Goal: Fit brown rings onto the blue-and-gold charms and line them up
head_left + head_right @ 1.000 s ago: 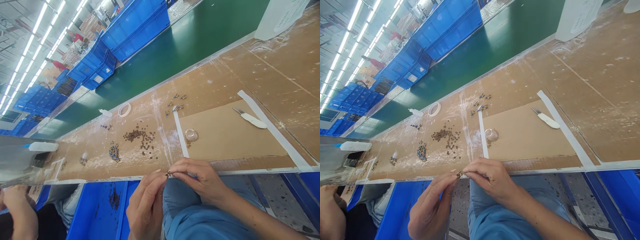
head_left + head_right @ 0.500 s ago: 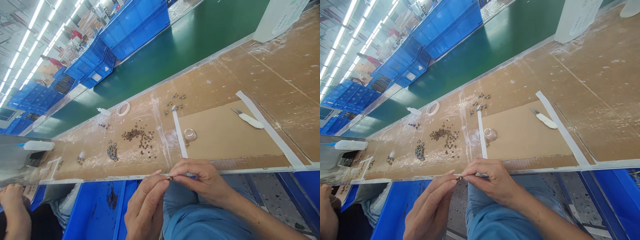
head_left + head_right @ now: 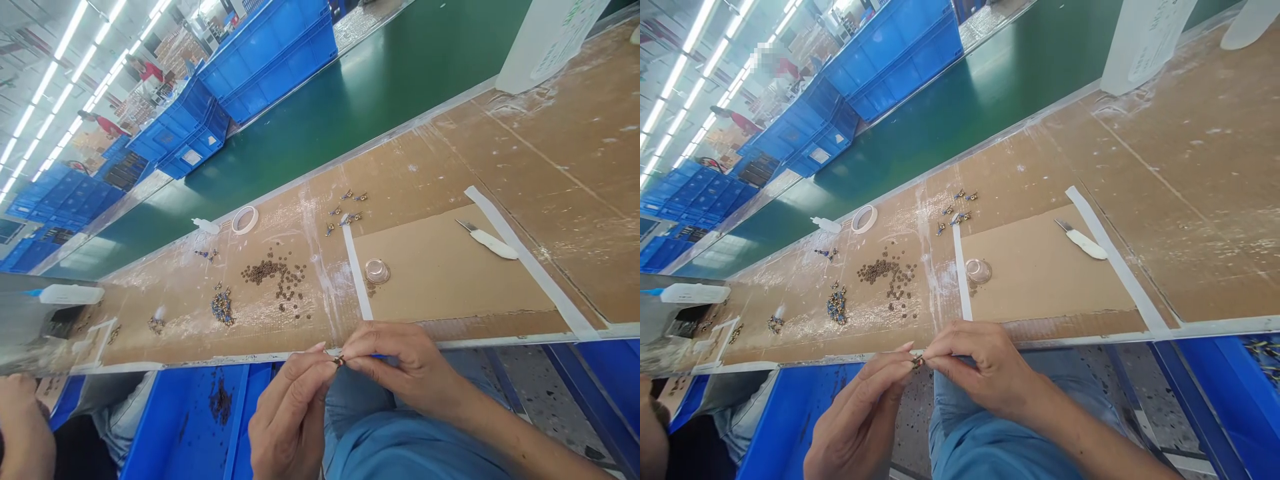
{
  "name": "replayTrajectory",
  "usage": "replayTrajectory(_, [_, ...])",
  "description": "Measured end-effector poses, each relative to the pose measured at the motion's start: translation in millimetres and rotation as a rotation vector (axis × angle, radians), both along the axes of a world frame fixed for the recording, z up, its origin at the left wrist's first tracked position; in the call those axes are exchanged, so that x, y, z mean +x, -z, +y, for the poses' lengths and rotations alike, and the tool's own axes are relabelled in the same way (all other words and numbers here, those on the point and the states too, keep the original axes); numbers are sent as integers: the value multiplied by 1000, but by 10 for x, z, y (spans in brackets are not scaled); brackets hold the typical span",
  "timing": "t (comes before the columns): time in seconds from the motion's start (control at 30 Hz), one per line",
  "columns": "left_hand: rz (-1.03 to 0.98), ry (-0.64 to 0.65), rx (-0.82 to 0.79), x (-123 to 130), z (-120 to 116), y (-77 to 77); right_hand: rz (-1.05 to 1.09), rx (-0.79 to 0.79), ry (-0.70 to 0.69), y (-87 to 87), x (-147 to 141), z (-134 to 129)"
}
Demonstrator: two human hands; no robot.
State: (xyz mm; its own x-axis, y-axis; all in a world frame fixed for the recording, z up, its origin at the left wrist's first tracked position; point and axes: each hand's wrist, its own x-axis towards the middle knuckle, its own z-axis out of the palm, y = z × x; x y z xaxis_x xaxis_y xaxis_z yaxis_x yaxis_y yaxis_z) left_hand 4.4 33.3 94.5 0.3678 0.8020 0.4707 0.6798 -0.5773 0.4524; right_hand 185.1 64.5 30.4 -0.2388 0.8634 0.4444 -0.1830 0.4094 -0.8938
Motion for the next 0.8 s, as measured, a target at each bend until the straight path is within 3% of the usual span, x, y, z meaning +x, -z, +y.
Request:
replayTrajectory(0.33, [-39,39,46,5,42,11,43,-102,-22,-28,-12,-7])
replayTrajectory(0.8, [-31,16,25,-42,-5,42,64,-67,8,-31,-19,-8])
